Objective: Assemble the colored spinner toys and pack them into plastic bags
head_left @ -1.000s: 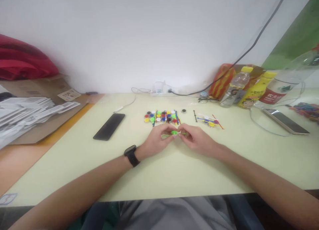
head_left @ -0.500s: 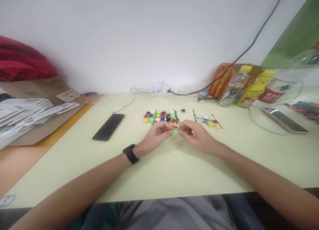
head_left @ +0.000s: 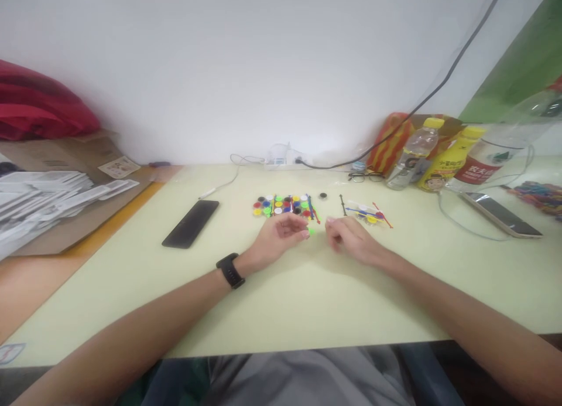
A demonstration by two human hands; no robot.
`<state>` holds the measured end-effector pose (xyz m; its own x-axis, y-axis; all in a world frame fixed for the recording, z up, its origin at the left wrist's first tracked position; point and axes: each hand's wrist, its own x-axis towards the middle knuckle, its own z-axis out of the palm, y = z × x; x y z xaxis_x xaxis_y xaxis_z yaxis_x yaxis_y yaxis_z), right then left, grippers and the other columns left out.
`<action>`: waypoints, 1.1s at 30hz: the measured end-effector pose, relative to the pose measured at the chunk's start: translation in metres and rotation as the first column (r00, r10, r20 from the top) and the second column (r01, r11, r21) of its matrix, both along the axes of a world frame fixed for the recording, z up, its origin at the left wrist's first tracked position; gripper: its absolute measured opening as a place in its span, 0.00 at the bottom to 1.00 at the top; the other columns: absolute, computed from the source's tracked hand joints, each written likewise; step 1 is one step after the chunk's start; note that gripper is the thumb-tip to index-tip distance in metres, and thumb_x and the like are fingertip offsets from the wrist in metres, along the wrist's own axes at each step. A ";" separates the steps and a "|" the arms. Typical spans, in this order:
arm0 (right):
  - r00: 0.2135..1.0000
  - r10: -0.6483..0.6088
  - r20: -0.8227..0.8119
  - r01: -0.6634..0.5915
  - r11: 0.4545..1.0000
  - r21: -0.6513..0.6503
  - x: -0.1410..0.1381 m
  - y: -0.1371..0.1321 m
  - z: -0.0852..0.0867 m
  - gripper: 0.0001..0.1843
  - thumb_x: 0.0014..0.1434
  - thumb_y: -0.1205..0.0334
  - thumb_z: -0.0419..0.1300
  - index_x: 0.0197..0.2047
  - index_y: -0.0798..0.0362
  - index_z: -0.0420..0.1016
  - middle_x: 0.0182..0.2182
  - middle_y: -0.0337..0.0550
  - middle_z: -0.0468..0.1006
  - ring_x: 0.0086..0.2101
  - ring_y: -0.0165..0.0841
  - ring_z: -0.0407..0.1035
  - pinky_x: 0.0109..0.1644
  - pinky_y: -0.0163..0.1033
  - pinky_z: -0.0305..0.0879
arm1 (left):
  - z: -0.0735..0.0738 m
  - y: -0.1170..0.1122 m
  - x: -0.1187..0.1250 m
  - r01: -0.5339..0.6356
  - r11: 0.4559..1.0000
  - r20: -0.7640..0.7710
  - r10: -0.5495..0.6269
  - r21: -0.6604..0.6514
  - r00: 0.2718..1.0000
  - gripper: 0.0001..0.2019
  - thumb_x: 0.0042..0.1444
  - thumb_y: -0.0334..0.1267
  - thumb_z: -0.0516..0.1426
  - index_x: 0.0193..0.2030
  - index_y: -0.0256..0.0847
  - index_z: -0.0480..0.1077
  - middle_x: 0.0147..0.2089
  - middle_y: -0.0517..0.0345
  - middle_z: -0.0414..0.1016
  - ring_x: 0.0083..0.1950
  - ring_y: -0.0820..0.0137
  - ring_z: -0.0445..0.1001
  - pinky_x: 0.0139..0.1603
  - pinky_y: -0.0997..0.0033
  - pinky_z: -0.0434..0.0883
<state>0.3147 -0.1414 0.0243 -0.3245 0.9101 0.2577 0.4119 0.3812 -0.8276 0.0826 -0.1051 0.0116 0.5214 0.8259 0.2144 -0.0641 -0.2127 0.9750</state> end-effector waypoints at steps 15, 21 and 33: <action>0.977 0.093 -0.193 -0.112 0.989 -0.093 -0.011 -0.001 -0.007 0.15 0.68 0.48 0.60 0.48 0.48 0.64 0.37 0.39 0.72 0.32 0.30 0.67 0.35 0.36 0.66 | -0.002 0.001 -0.001 0.032 0.999 0.003 -0.033 0.010 0.999 0.15 0.57 0.42 0.70 0.45 0.38 0.75 0.45 0.51 0.79 0.46 0.65 0.78 0.52 0.61 0.76; 0.993 0.012 -0.115 0.006 0.989 0.149 -0.008 -0.001 -0.006 0.17 0.71 0.52 0.57 0.59 0.46 0.64 0.41 0.43 0.71 0.32 0.32 0.68 0.36 0.39 0.68 | -0.002 0.002 -0.002 0.030 0.999 0.033 -0.029 -0.020 0.999 0.15 0.56 0.43 0.70 0.45 0.38 0.75 0.44 0.51 0.79 0.46 0.65 0.78 0.51 0.62 0.76; 0.973 -0.086 0.216 -0.010 0.913 0.409 0.003 0.000 -0.006 0.28 0.73 0.50 0.50 0.72 0.42 0.55 0.47 0.46 0.73 0.30 0.33 0.63 0.39 0.42 0.64 | -0.001 0.003 -0.002 0.037 0.997 0.047 -0.033 -0.067 0.998 0.16 0.56 0.43 0.70 0.45 0.38 0.75 0.43 0.52 0.79 0.45 0.65 0.79 0.51 0.61 0.76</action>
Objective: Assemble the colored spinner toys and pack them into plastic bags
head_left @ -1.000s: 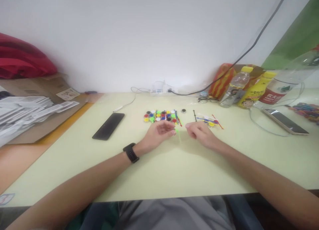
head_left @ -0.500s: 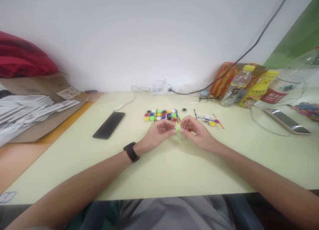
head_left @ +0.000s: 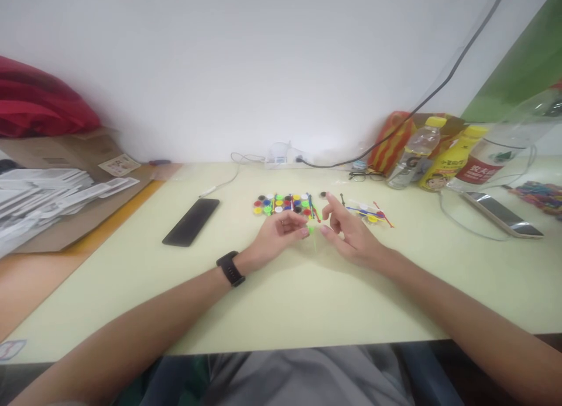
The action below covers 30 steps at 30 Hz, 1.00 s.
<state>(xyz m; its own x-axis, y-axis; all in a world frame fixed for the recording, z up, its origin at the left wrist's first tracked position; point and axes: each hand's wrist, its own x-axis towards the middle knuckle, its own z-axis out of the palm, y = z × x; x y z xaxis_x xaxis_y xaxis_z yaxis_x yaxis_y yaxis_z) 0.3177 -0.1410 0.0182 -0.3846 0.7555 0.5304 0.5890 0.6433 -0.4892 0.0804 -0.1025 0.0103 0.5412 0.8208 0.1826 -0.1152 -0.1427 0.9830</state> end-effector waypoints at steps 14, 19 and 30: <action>0.961 0.056 -0.269 -0.149 0.929 -0.338 -0.007 0.002 0.010 0.15 0.68 0.47 0.59 0.39 0.51 0.68 0.31 0.39 0.71 0.30 0.31 0.64 0.32 0.36 0.61 | 0.001 -0.001 0.001 -0.003 1.000 -0.010 0.003 0.008 1.000 0.15 0.57 0.41 0.70 0.45 0.38 0.75 0.42 0.54 0.78 0.44 0.67 0.79 0.49 0.63 0.76; 0.944 0.109 -0.310 -0.235 0.883 -0.406 -0.011 -0.002 0.008 0.12 0.68 0.50 0.60 0.43 0.50 0.69 0.35 0.41 0.73 0.33 0.31 0.68 0.36 0.37 0.66 | 0.001 -0.002 0.000 0.006 1.000 -0.016 -0.005 0.011 1.000 0.14 0.58 0.42 0.70 0.45 0.38 0.75 0.43 0.53 0.78 0.45 0.66 0.79 0.50 0.63 0.76; 0.760 -0.285 -0.584 -0.208 0.745 -0.634 -0.012 0.009 0.001 0.26 0.63 0.43 0.63 0.59 0.44 0.65 0.31 0.34 0.71 0.24 0.28 0.59 0.28 0.36 0.55 | 0.003 -0.003 -0.001 -0.006 1.000 -0.028 0.006 0.010 1.000 0.15 0.57 0.42 0.70 0.43 0.37 0.74 0.42 0.53 0.77 0.45 0.67 0.77 0.50 0.64 0.75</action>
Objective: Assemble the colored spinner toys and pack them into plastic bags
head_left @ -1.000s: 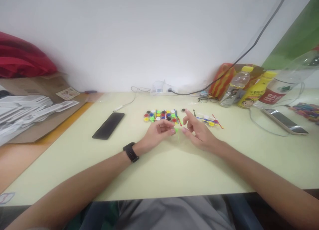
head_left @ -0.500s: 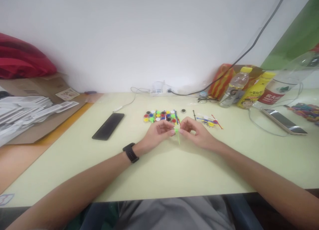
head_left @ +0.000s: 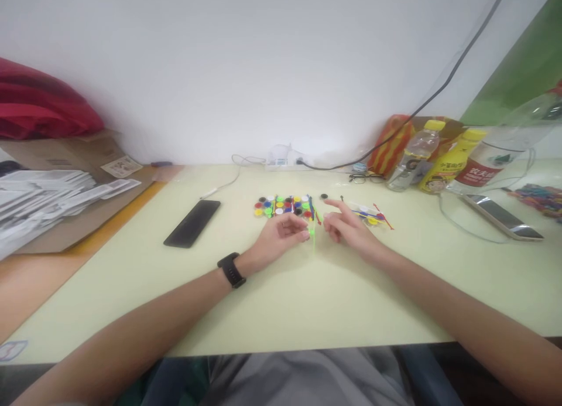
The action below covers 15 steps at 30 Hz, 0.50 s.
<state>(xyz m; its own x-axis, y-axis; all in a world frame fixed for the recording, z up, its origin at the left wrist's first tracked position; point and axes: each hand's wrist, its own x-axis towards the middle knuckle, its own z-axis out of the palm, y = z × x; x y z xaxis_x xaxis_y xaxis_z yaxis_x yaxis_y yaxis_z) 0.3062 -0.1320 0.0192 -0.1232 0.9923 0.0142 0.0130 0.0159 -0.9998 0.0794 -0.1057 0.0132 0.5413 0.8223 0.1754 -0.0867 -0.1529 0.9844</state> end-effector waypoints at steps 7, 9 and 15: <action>0.886 0.340 -0.315 -0.348 0.937 0.035 0.010 -0.006 0.018 0.34 0.66 0.49 0.57 0.12 0.53 0.53 0.20 0.38 0.51 0.23 0.29 0.50 0.31 0.40 0.51 | -0.003 0.001 0.001 -0.008 1.000 -0.009 0.007 -0.013 1.000 0.15 0.55 0.42 0.71 0.42 0.36 0.73 0.41 0.53 0.77 0.44 0.67 0.77 0.49 0.63 0.75; 0.909 0.323 -0.264 -0.318 0.946 0.061 0.009 -0.007 0.019 0.30 0.65 0.51 0.61 0.16 0.53 0.59 0.21 0.37 0.55 0.23 0.28 0.50 0.30 0.39 0.50 | -0.003 0.001 0.001 -0.009 1.000 -0.015 0.009 -0.018 1.000 0.15 0.56 0.42 0.71 0.42 0.37 0.73 0.41 0.53 0.77 0.44 0.66 0.78 0.49 0.63 0.75; 0.984 0.177 0.017 -0.178 0.975 0.134 -0.003 -0.003 0.002 0.17 0.58 0.51 0.71 0.38 0.51 0.69 0.31 0.36 0.70 0.26 0.27 0.60 0.29 0.35 0.56 | -0.004 0.002 0.000 -0.004 1.000 -0.007 0.004 -0.028 1.000 0.16 0.55 0.42 0.71 0.42 0.37 0.73 0.42 0.52 0.78 0.45 0.65 0.78 0.49 0.62 0.75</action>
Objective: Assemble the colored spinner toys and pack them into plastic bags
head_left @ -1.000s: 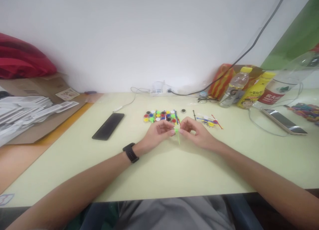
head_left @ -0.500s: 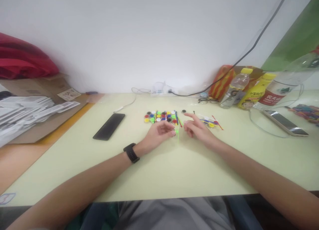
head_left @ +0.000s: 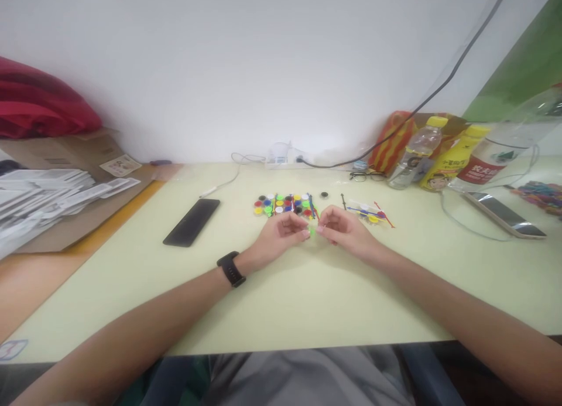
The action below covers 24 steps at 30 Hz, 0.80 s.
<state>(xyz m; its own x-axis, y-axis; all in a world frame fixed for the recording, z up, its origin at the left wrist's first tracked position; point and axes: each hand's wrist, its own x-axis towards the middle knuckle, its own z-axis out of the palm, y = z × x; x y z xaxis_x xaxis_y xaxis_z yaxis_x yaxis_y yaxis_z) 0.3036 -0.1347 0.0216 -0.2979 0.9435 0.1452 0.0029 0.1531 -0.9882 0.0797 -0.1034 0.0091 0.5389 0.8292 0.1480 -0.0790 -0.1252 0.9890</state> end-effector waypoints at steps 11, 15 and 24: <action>0.997 -0.011 0.070 0.004 0.996 0.089 -0.002 -0.005 0.000 0.19 0.64 0.50 0.65 0.53 0.47 0.68 0.38 0.38 0.72 0.29 0.29 0.65 0.34 0.37 0.66 | -0.001 0.000 0.001 0.021 1.000 0.018 -0.021 0.010 1.000 0.15 0.57 0.42 0.70 0.43 0.37 0.73 0.42 0.52 0.77 0.44 0.65 0.78 0.49 0.61 0.76; 0.999 0.002 -0.036 -0.002 1.000 0.007 0.001 -0.005 0.003 0.15 0.68 0.45 0.59 0.40 0.49 0.73 0.30 0.37 0.68 0.25 0.29 0.59 0.30 0.37 0.58 | 0.000 0.000 0.001 0.006 1.000 0.016 -0.006 0.001 1.000 0.15 0.56 0.42 0.70 0.43 0.37 0.73 0.43 0.52 0.78 0.45 0.65 0.78 0.50 0.61 0.76; 0.997 0.075 0.029 -0.076 0.997 0.015 0.010 -0.002 0.008 0.26 0.65 0.45 0.64 0.24 0.53 0.63 0.20 0.33 0.58 0.23 0.27 0.51 0.28 0.37 0.47 | 0.000 0.000 0.001 -0.016 1.000 0.007 0.016 0.007 1.000 0.15 0.56 0.42 0.71 0.42 0.38 0.73 0.39 0.54 0.78 0.42 0.67 0.79 0.48 0.64 0.76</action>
<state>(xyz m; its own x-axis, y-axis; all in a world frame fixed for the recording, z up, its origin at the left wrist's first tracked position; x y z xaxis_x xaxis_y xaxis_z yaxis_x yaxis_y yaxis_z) 0.3138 -0.1365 0.0291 -0.3723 0.9158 0.1508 0.0190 0.1699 -0.9853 0.0810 -0.1032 0.0091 0.5243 0.8369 0.1573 -0.0837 -0.1331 0.9876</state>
